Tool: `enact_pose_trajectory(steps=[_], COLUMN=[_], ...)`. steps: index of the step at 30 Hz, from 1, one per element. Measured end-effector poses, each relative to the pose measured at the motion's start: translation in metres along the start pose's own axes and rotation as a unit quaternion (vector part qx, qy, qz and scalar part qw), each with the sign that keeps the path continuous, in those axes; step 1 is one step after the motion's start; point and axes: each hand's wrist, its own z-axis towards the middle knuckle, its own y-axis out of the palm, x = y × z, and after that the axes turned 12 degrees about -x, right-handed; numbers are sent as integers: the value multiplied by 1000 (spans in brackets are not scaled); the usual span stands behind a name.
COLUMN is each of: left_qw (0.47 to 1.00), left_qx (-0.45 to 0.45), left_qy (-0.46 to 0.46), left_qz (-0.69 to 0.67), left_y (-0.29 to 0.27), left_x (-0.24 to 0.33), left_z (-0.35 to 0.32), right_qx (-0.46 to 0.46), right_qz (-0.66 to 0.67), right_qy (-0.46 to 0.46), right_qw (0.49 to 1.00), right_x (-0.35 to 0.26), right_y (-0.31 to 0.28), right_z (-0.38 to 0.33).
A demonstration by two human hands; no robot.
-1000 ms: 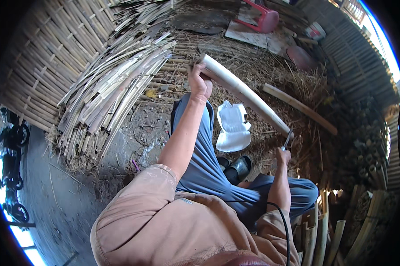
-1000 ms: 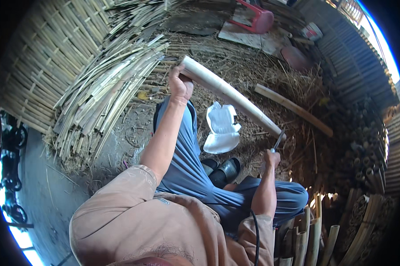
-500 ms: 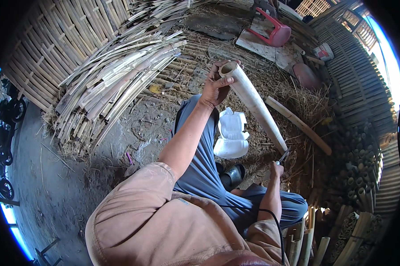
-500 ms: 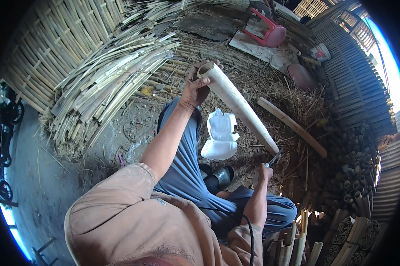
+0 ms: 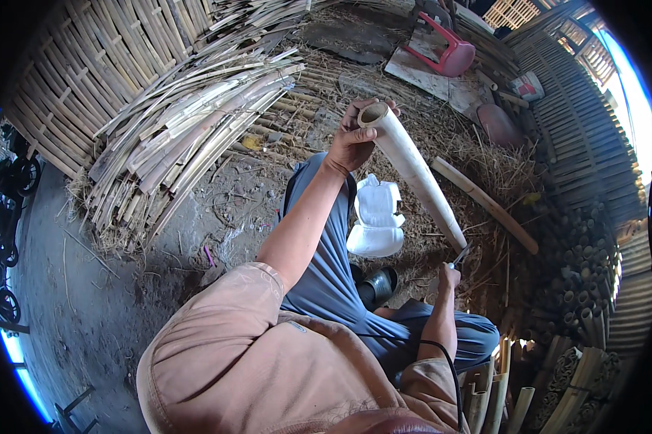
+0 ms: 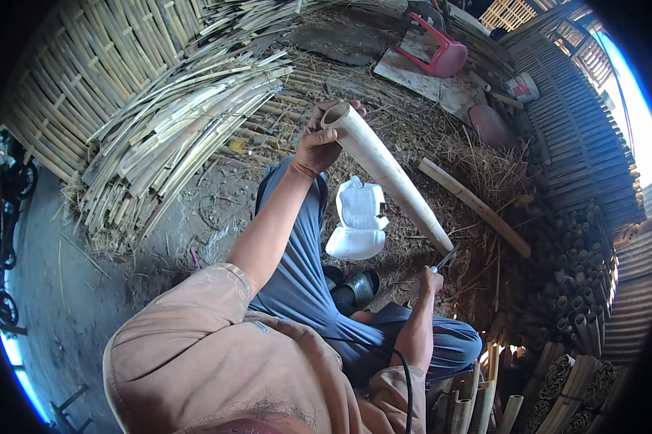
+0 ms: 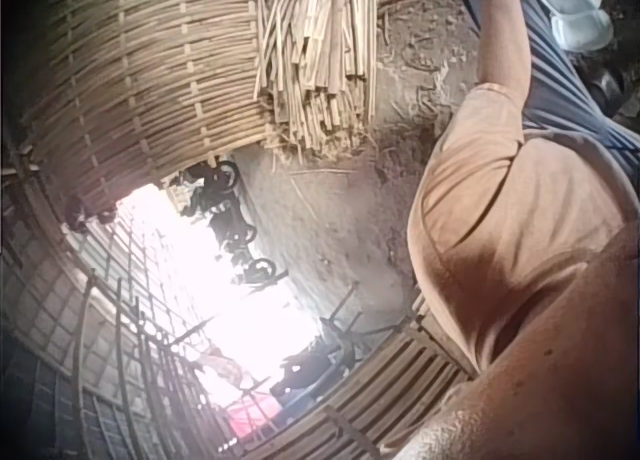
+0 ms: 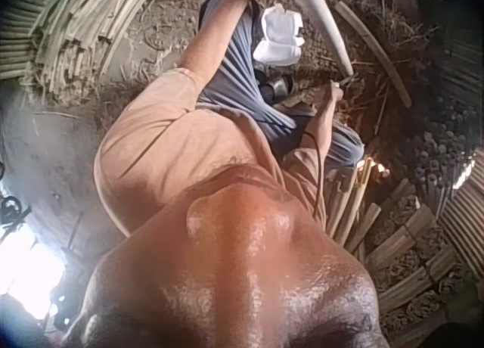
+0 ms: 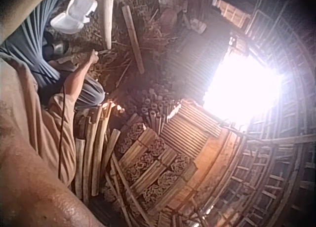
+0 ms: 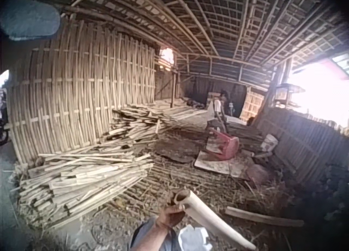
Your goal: The recorder uses a knife to shave and smooth the exterior surface of bamboo poles.
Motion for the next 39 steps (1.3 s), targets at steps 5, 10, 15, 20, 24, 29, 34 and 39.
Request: enact_pose_trajectory(steps=[5, 10, 15, 20, 24, 29, 34, 39], left_qw=[1000, 1000, 1000, 999, 999, 998, 998, 997], left_qx=[-18, -13, -14, -41, -44, -56, -50, -66], left_qy=[-13, -16, -9, -19, -17, -14, -11, -15], left_qz=[-1, 0, -7, -18, -9, -11, -29, -31], left_y=[1, 1, -1, 1, 2, 1, 3, -1], left_x=[1, 2, 1, 2, 3, 2, 3, 1], left_z=[1, 0, -1, 0, 1, 0, 0, -1], right_qx=[-27, -13, 4, -28, -3, -43, -28, -21], right_qz=[1, 10, 13, 5, 16, 16, 5, 10], right_qy=[-7, -7, 0, 0, -1, -7, 8, 9], right_qw=[1000, 1000, 1000, 1000, 1000, 999, 1000, 1000], right_x=[0, -1, -4, -5, -4, -2, -2, -5], right_y=[1, 0, -3, -2, -1, -3, -3, -4], right_z=[2, -2, -6, -5, -4, -3, 0, -5])
